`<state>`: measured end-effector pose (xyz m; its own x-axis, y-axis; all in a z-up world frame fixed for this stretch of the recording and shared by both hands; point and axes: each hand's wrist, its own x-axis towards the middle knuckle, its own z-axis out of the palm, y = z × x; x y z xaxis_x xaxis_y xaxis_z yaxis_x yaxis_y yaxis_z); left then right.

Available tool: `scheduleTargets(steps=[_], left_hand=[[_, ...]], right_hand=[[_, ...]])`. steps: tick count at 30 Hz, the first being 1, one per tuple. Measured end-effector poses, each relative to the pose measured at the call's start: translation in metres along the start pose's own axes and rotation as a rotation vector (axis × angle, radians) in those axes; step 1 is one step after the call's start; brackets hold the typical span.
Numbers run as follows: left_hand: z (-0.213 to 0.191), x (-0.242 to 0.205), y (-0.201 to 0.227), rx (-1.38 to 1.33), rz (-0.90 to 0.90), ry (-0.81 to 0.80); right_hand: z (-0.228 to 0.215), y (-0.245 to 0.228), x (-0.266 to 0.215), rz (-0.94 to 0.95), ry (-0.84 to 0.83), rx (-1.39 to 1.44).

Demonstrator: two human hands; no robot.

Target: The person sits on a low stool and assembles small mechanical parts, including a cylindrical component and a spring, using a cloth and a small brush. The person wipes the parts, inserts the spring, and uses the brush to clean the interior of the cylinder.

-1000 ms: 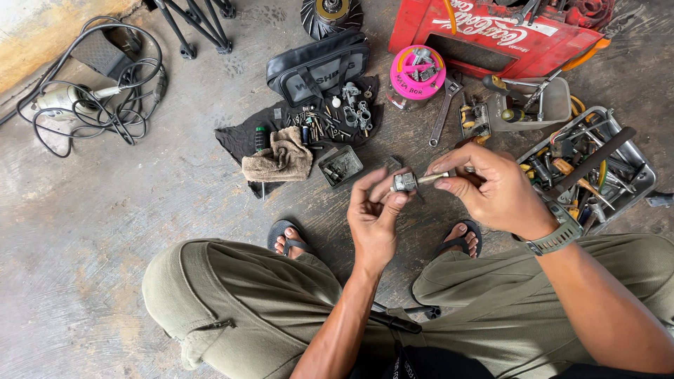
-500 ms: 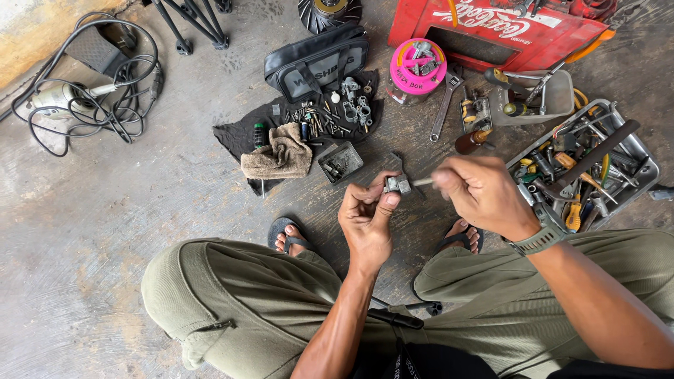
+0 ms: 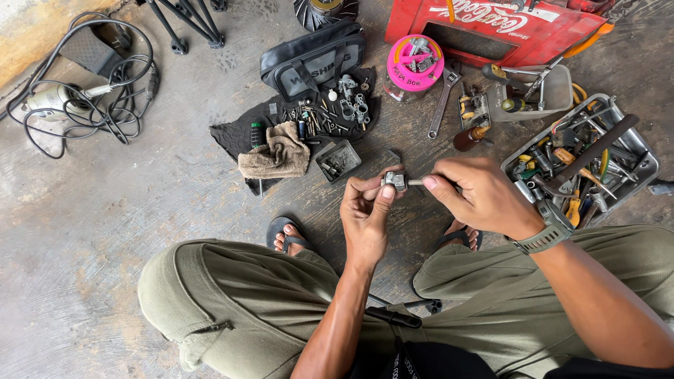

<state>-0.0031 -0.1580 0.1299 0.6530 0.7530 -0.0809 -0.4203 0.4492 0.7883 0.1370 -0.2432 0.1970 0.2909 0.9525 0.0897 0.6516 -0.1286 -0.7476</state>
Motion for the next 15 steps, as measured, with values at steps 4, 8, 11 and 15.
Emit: scheduleTargets(steps=[4, 8, 11, 15], left_hand=[[-0.001, 0.002, -0.013, -0.008, -0.071, 0.047], [0.002, -0.009, -0.036, 0.025, -0.173, 0.168], [0.005, -0.014, -0.052, -0.106, -0.241, 0.265], [0.006, -0.014, -0.063, -0.205, -0.268, 0.340]], right_hand=[[-0.004, -0.007, 0.005, -0.041, -0.023, -0.137], [-0.005, 0.002, 0.000, 0.074, -0.114, -0.129], [-0.002, 0.008, -0.002, 0.194, -0.161, -0.094], [0.003, 0.022, -0.008, 0.138, -0.190, -0.234]])
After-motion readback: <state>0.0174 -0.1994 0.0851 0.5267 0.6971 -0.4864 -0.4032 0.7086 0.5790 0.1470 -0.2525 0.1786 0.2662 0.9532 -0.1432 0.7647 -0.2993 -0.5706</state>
